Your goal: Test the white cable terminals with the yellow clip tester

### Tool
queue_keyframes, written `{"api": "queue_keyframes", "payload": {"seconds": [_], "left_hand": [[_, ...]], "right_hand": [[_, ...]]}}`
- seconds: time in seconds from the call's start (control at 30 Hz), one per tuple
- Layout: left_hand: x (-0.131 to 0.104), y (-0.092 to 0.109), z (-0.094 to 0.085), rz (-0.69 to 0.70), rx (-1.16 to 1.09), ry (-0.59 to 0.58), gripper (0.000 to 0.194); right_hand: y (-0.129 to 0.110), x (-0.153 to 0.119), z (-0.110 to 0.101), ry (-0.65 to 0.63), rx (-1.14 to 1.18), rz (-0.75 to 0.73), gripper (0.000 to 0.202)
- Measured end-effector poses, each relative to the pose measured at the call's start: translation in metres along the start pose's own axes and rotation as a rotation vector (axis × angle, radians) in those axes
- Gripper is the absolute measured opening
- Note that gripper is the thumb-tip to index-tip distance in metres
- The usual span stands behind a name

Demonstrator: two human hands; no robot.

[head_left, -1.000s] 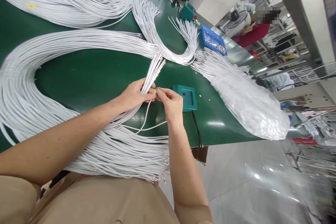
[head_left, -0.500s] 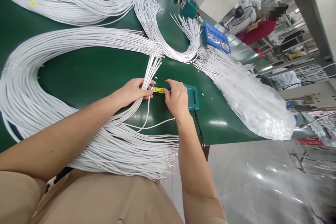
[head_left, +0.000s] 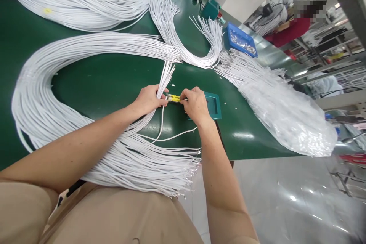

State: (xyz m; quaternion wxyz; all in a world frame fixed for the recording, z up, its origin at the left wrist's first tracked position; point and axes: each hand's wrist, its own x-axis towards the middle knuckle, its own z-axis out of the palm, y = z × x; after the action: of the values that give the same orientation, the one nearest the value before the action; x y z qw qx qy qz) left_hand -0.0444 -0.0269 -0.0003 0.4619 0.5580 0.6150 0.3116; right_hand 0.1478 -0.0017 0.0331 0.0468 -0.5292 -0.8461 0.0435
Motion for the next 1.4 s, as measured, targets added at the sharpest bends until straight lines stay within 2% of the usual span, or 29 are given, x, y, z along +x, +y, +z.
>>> {"api": "queue_keyframes", "payload": {"seconds": [0.2,0.3,0.43,0.5,0.53,0.7,0.87,1.0,1.2,1.3,1.4], "left_hand": [[0.001,-0.001,0.005,0.02,0.076,0.024,0.04],[0.001,-0.001,0.006,0.025,0.085,0.022,0.039],[0.003,-0.002,0.004,0.019,0.078,0.01,0.036],[0.004,-0.002,0.002,0.018,0.089,0.002,0.034],[0.004,-0.002,0.001,0.018,0.098,0.001,0.034],[0.003,0.001,-0.01,0.034,0.106,-0.007,0.032],[-0.002,0.007,-0.018,0.002,-0.051,-0.074,0.046],[-0.005,0.008,-0.016,-0.017,-0.251,-0.178,0.022],[-0.01,0.014,-0.014,-0.088,-0.485,-0.234,0.026],[-0.012,0.015,-0.014,-0.08,-0.484,-0.235,0.031],[-0.012,0.013,-0.013,-0.012,-0.399,-0.188,0.041]], "right_hand": [[-0.001,0.002,-0.001,-0.013,-0.023,0.006,0.015],[-0.003,0.0,-0.004,-0.011,0.003,0.013,0.009],[-0.016,-0.012,-0.01,0.145,0.104,-0.003,0.01],[-0.029,-0.023,-0.009,0.183,0.143,-0.021,0.015],[-0.038,-0.029,-0.008,0.161,0.157,-0.052,0.018],[-0.081,-0.058,0.007,-0.101,0.095,-0.272,0.022],[-0.104,-0.076,0.017,-0.156,-0.013,-0.372,0.019],[-0.112,-0.085,0.014,-0.169,-0.03,-0.343,0.019],[-0.123,-0.107,0.01,-0.335,0.083,-0.204,0.021],[-0.113,-0.102,0.0,-0.414,0.134,-0.14,0.016],[-0.087,-0.074,-0.017,-0.392,0.266,-0.066,0.032]]}}
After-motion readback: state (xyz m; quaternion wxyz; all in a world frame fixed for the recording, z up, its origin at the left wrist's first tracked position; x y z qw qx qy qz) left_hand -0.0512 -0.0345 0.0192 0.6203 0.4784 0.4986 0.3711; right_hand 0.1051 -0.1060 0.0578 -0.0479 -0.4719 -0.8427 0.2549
